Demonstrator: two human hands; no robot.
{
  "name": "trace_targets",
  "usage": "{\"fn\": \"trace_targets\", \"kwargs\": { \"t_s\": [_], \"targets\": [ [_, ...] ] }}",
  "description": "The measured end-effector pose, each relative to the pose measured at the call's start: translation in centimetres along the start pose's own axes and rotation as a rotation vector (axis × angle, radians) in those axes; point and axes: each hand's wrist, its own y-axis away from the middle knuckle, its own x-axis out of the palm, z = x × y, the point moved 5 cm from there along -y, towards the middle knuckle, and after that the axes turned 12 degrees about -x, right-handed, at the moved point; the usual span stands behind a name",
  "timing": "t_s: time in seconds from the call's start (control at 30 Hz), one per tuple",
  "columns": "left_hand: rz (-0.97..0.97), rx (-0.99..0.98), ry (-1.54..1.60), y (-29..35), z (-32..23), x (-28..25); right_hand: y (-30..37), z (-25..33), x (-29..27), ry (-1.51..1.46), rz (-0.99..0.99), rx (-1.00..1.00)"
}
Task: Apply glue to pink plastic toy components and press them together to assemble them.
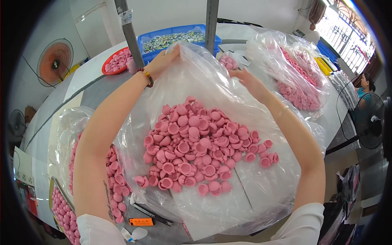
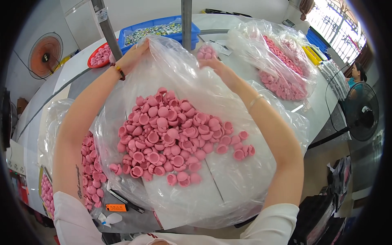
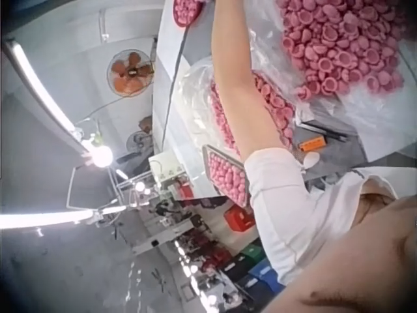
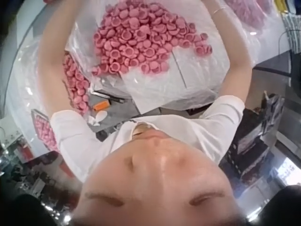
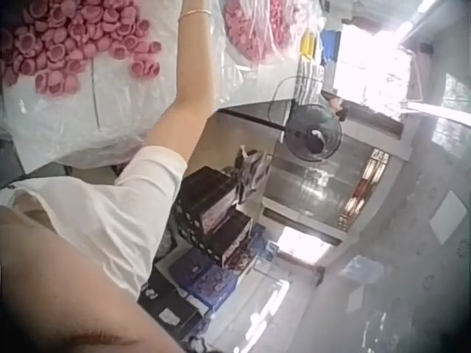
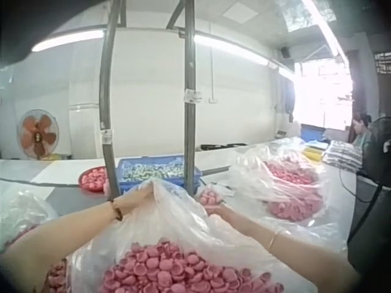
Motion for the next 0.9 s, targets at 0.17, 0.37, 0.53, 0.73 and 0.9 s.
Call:
{"fn": "trace_targets", "kwargs": {
  "t_s": [0.17,0.37,0.53,0.73,0.9],
  "targets": [
    [-0.086,0.069,-0.139,0.6,-2.2,-0.6,-2.6,-3.2,4.3,-0.302,0.149,0.134],
    [-0.233,0.090,-0.187,-0.2,-2.9,-1.6,-1.7,-1.8,7.3,-0.673,0.240,0.223],
    [-0.226,0.127,-0.018,-0.6,-3.0,-2.0,0.7,-2.6,7.6,-0.631,0.216,0.361],
    [-0.236,0.105,0.036,-2.0,-3.2,-2.8,3.8,-3.7,7.0,-0.599,0.181,0.527],
    [-0.214,0.007,0.035,-3.1,0.3,-5.1,4.6,-4.8,4.4,-0.575,0.153,0.664]
  ]
}}
